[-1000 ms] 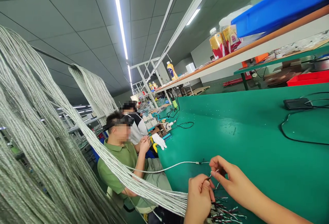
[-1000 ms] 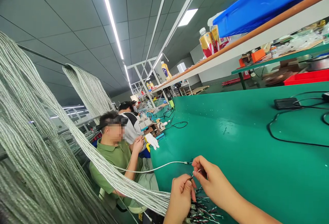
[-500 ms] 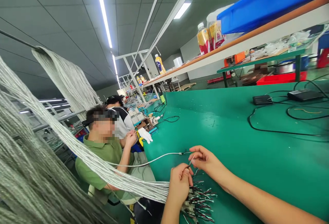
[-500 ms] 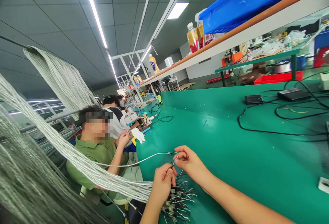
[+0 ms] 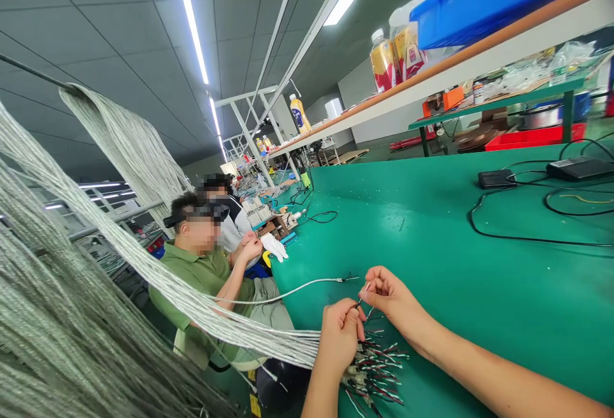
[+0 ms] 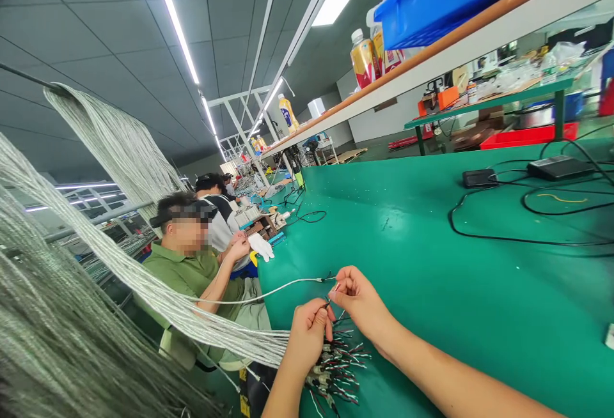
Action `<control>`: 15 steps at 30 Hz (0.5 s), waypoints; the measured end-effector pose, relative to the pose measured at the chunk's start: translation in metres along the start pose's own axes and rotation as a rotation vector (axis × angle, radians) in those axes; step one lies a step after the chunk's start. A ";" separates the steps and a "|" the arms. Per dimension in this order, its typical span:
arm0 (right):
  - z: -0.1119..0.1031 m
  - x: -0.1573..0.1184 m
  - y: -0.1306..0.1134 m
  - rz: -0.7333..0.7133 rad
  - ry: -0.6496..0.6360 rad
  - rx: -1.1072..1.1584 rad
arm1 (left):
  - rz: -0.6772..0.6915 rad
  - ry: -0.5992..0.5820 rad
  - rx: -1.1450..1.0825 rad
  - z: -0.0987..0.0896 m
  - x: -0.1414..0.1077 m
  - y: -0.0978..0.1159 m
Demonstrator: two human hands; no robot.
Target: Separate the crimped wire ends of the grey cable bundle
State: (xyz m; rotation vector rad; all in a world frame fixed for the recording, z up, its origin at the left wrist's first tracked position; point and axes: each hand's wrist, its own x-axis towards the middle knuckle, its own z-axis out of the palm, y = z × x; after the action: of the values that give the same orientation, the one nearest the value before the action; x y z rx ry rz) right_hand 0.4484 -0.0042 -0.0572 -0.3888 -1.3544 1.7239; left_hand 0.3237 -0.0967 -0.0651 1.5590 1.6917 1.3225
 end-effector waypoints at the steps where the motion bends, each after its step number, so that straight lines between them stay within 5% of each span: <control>1: 0.000 0.000 0.000 -0.001 0.027 0.003 | -0.008 0.003 -0.011 0.001 0.000 0.000; 8: -0.017 0.010 -0.010 0.073 0.303 0.031 | -0.088 0.053 -0.116 0.011 -0.005 -0.012; 11: -0.021 0.012 -0.023 -0.099 0.454 -0.063 | -0.097 0.140 -0.158 0.012 -0.004 -0.020; 13: -0.012 0.003 -0.026 -0.273 0.394 -0.263 | -0.075 0.212 -0.169 0.012 -0.001 -0.025; 15: 0.005 -0.013 -0.016 -0.398 0.128 -0.485 | -0.023 0.289 -0.245 0.010 0.005 -0.029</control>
State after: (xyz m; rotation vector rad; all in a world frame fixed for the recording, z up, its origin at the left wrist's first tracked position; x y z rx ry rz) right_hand 0.4596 -0.0169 -0.0444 -0.4514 -1.6229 1.0241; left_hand 0.3174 -0.0851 -0.0929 1.2526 1.6286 1.7376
